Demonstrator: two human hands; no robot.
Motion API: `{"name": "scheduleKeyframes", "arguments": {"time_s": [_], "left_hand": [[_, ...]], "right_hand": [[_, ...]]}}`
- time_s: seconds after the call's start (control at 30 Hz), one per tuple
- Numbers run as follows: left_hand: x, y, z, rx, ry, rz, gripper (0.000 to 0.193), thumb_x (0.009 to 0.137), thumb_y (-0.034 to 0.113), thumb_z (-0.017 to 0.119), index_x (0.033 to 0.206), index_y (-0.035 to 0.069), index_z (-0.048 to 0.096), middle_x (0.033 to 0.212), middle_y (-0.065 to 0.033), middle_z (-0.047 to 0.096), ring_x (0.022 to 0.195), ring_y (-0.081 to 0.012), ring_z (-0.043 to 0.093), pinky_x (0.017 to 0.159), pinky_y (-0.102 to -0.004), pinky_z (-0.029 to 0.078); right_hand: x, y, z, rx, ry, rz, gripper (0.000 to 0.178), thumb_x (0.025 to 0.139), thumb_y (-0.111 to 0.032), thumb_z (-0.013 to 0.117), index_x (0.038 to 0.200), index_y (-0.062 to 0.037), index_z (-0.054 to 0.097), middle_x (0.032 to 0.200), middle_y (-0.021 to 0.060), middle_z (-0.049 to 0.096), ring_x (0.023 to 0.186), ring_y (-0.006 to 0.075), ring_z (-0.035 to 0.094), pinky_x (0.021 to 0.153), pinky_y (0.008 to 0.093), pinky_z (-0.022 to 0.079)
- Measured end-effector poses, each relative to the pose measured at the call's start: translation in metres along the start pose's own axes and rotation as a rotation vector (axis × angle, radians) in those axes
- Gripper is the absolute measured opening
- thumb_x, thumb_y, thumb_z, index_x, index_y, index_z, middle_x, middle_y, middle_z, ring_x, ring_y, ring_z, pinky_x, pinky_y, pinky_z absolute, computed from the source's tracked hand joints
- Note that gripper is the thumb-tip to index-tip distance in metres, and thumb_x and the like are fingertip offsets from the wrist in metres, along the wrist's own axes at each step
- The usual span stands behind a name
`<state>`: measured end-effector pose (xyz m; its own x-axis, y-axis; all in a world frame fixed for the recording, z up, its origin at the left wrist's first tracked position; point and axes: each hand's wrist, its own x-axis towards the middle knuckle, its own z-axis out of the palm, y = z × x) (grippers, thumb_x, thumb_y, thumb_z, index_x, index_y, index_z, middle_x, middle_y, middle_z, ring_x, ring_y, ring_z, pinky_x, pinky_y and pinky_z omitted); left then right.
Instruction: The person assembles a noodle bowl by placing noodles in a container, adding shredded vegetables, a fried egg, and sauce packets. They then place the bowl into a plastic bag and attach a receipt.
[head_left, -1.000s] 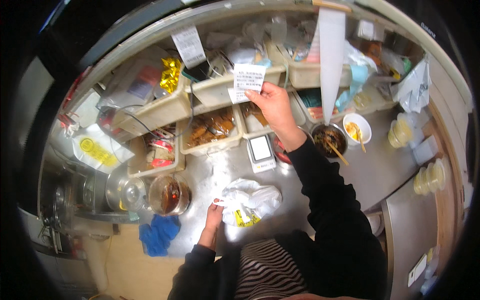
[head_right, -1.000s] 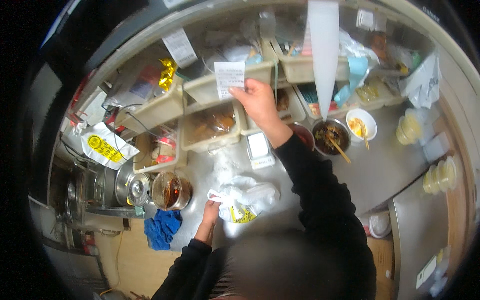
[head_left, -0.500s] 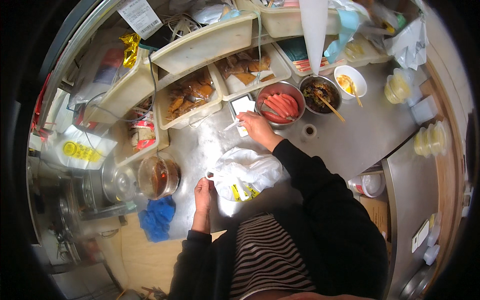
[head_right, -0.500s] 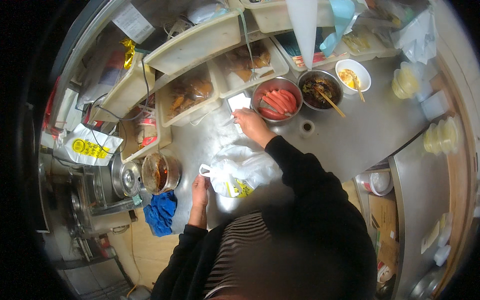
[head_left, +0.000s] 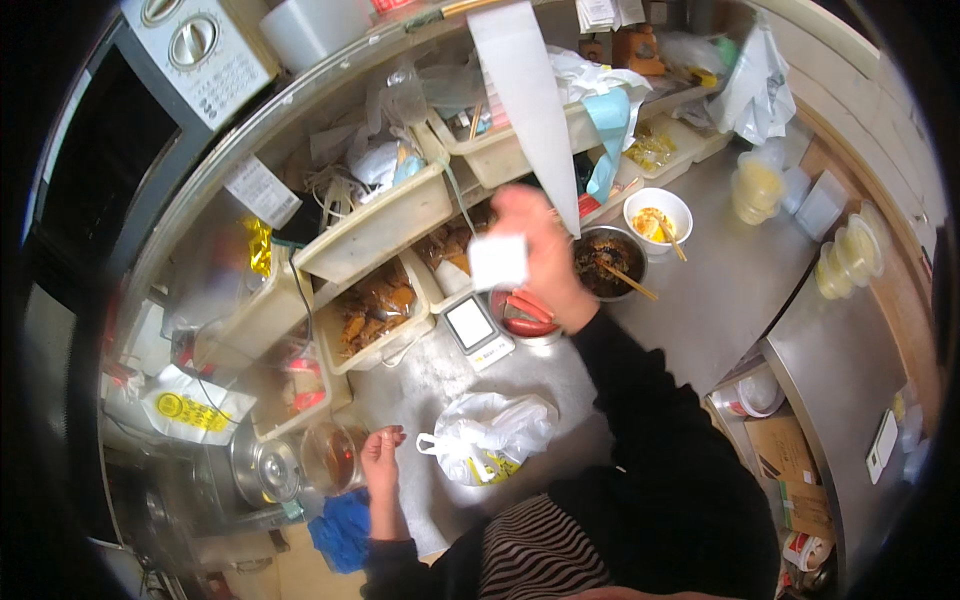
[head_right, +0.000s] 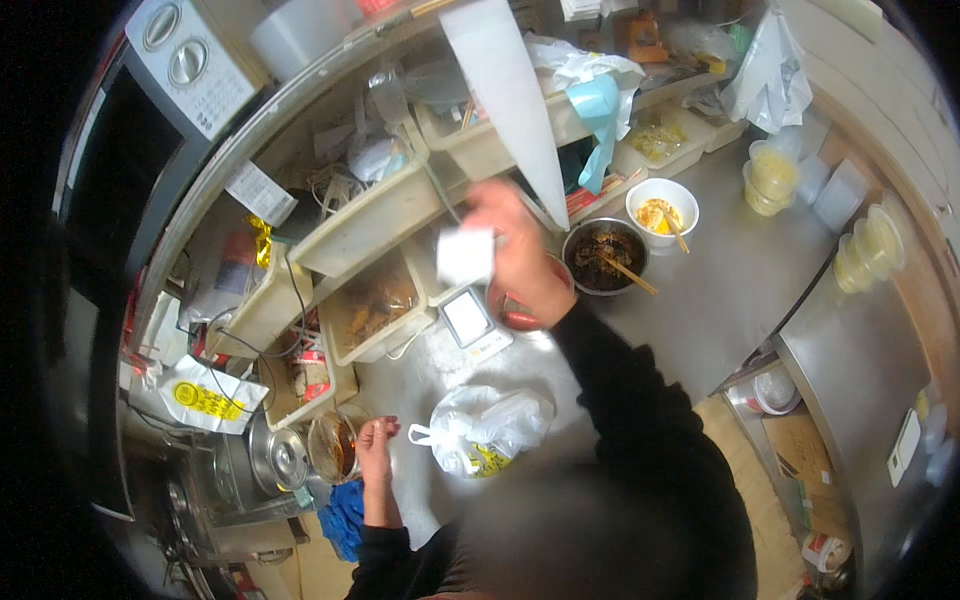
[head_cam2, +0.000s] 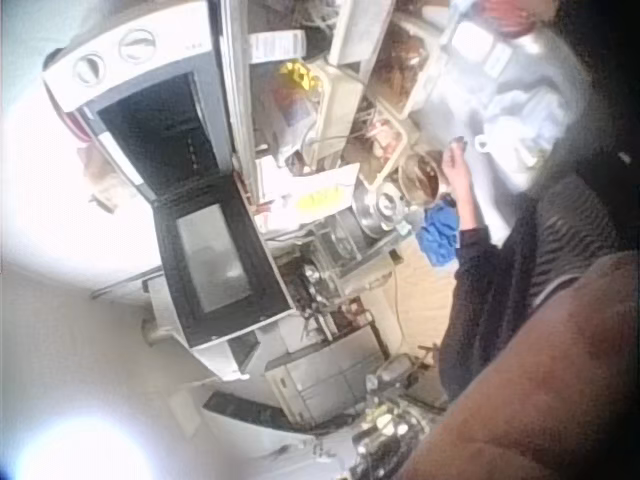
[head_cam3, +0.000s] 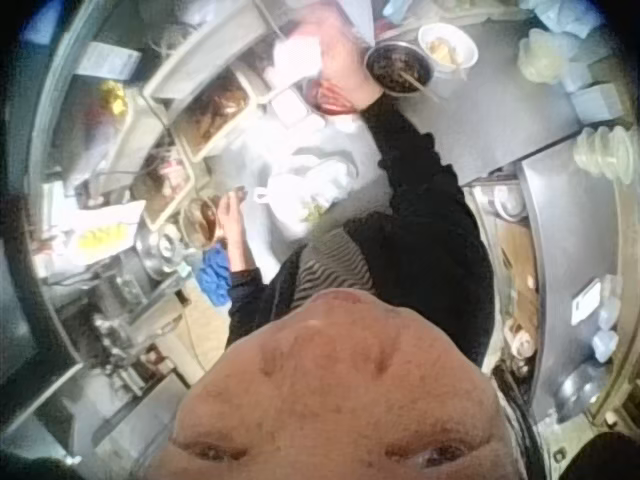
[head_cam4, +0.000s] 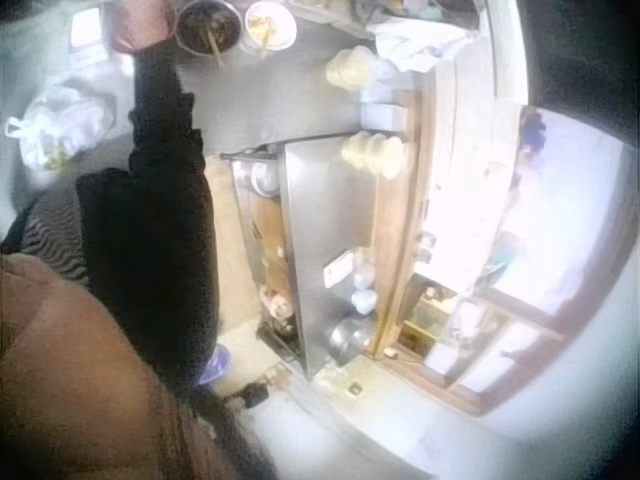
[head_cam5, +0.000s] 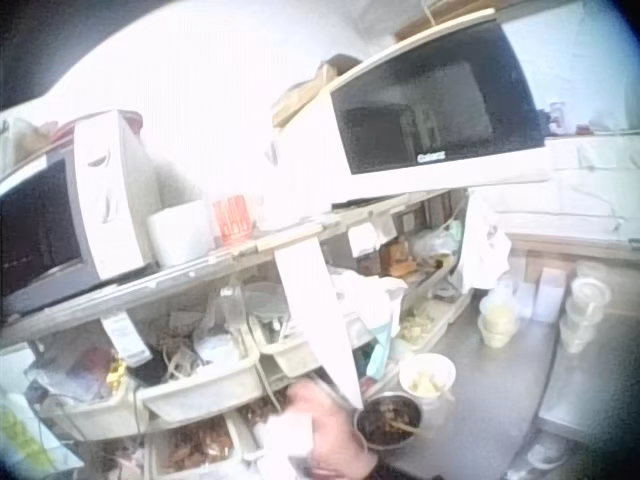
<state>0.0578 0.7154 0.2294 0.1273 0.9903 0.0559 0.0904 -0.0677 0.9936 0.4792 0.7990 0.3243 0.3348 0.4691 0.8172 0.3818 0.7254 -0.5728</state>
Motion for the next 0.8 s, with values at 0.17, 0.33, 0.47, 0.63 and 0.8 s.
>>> {"name": "scheduleKeyframes", "arguments": {"time_s": [0.17, 0.33, 0.47, 0.63, 0.8], "left_hand": [[0.05, 0.121, 0.047, 0.392, -0.085, 0.308, 0.015, 0.092, 0.013, 0.061, 0.095, -0.001, 0.065, 0.09, -0.0076, 0.066, 0.084, -0.0161, 0.061, 0.081, -0.0283, 0.047], [0.108, 0.239, 0.136, 0.809, -0.032, 0.871, 0.011, 0.082, 0.006, 0.068, 0.092, 0.002, 0.065, 0.092, -0.0129, 0.065, 0.086, -0.0249, 0.062, 0.077, -0.0328, 0.05], [0.177, 0.323, 0.213, 0.821, 0.076, 1.249, 0.016, 0.077, 0.005, 0.072, 0.09, 0.002, 0.063, 0.089, -0.0126, 0.063, 0.081, -0.0292, 0.06, 0.073, -0.0374, 0.049], [0.243, 0.398, 0.306, 0.91, 0.199, 1.477, 0.031, 0.079, 0.018, 0.074, 0.105, 0.004, 0.067, 0.102, -0.0129, 0.065, 0.089, -0.0304, 0.063, 0.078, -0.0371, 0.05], [0.277, 0.422, 0.356, 0.994, 0.233, 1.391, 0.034, 0.074, 0.024, 0.076, 0.104, 0.008, 0.07, 0.102, -0.0101, 0.066, 0.101, -0.0321, 0.058, 0.086, -0.0393, 0.048]], "right_hand": [[0.141, 0.01, -0.061, -0.35, 0.211, 0.044, 0.027, 0.076, -0.017, 0.073, 0.096, -0.0003, 0.068, 0.12, 0.0178, 0.059, 0.107, 0.032, 0.059, 0.088, 0.0356, 0.048], [0.151, 0.011, -0.078, -0.208, -0.054, 0.414, 0.03, 0.079, -0.023, 0.071, 0.095, 0.0018, 0.068, 0.09, 0.0148, 0.069, 0.081, 0.0275, 0.067, 0.074, 0.0352, 0.051], [0.139, 0.007, -0.086, -0.053, 0.06, 0.441, 0.025, 0.078, -0.02, 0.072, 0.089, 0.0021, 0.067, 0.08, 0.0179, 0.066, 0.073, 0.0309, 0.065, 0.068, 0.0375, 0.05], [0.138, 0.012, -0.094, -0.198, 0.028, 0.34, 0.026, 0.076, -0.019, 0.073, 0.086, 0.0036, 0.065, 0.083, 0.0192, 0.064, 0.073, 0.0345, 0.063, 0.067, 0.0382, 0.049], [0.135, 0.009, -0.098, -0.207, 0.016, 0.309, 0.026, 0.076, -0.019, 0.072, 0.084, 0.0042, 0.064, 0.084, 0.0202, 0.063, 0.075, 0.0359, 0.061, 0.067, 0.0388, 0.048]]}}
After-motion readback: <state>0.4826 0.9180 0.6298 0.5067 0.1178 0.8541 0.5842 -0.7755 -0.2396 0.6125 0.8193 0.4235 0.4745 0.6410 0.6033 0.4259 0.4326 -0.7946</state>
